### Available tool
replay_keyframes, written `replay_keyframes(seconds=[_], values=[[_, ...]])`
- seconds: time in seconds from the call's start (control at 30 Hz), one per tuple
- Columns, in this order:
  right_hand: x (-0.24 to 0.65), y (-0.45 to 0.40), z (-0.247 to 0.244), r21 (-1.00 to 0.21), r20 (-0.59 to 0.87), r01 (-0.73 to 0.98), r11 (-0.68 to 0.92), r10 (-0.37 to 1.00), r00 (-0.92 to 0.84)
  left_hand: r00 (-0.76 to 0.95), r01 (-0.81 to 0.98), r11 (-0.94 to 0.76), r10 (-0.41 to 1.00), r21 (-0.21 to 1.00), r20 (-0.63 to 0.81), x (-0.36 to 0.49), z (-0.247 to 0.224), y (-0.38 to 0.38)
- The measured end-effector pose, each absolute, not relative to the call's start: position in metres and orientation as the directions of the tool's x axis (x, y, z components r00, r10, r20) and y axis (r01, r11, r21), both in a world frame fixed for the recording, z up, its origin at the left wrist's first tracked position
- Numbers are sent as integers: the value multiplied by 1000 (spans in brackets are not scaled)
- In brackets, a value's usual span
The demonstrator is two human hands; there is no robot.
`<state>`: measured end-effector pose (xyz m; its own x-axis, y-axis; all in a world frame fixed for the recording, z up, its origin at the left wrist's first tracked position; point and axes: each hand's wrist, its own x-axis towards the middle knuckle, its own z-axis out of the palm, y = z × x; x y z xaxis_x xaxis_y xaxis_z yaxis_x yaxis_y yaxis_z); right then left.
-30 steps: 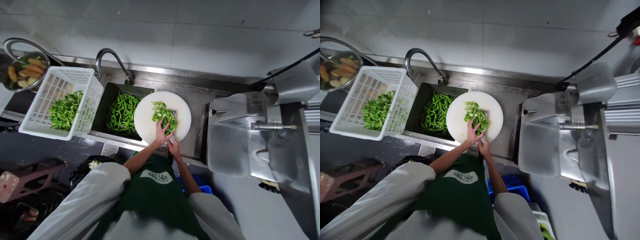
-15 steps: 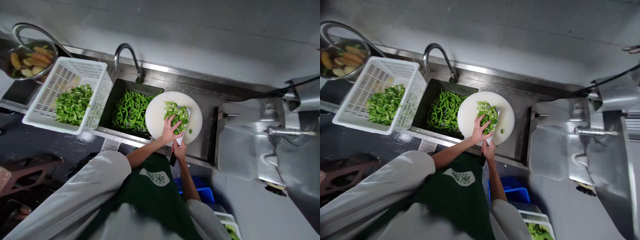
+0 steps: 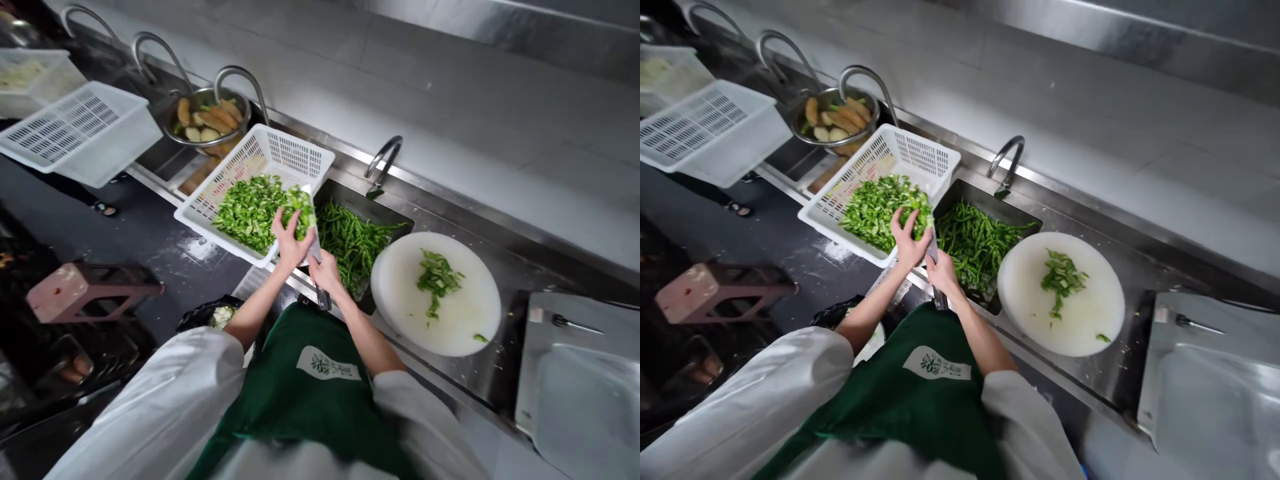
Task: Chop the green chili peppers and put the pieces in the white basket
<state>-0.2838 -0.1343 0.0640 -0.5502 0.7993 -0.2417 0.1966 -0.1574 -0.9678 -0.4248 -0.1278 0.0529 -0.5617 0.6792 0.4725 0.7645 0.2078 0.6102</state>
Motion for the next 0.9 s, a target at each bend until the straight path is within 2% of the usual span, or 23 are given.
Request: replay_keyframes(seconds=[0.1, 0.17, 0.23, 0.3, 0.4, 0.47, 0.53, 0.6, 0.67, 0.7, 0.8, 0.9], values=[[-325, -130, 71, -953, -280, 263, -152, 774, -568, -747, 583, 439, 621, 684, 238, -514, 44, -117], [-319, -130, 74, -937, -309, 312, -157, 787, -534, -828, 440, 607, 559, 662, 38, -561, 39, -112], [-287, -132, 76, -925, -328, 334, -182, 825, -460, -846, 413, 654, 534, 634, 1, -589, 37, -113], [-237, -135, 78, -911, -343, 355, -211, 864, -367, -782, 529, 535, 609, 659, 133, -589, 37, -117], [-146, -151, 80, -862, -322, 438, -255, 943, -85, -552, 703, 173, 744, 690, 376, -539, 33, -117], [-83, -170, 81, -786, -292, 530, -318, 947, 134, -382, 718, -41, 811, 695, 442, -485, 25, -108], [-27, -190, 81, -626, -223, 673, -395, 917, 330, -207, 670, -201, 874, 715, 440, -422, 14, -89], [20, -210, 78, -381, -157, 788, -483, 874, 460, -42, 600, -307, 910, 739, 412, -358, 0, -63], [56, -224, 71, -158, -156, 810, -565, 824, 545, 103, 543, -372, 919, 753, 380, -297, -16, -31], [69, -228, 65, -83, -181, 797, -598, 795, 578, 166, 528, -389, 919, 755, 358, -270, -25, -14], [95, -229, 46, 17, -277, 742, -670, 710, 647, 290, 547, -374, 924, 749, 249, -196, -49, 36], [106, -216, 29, 4, -368, 715, -699, 664, 651, 340, 624, -312, 934, 716, 111, -127, -65, 75]])
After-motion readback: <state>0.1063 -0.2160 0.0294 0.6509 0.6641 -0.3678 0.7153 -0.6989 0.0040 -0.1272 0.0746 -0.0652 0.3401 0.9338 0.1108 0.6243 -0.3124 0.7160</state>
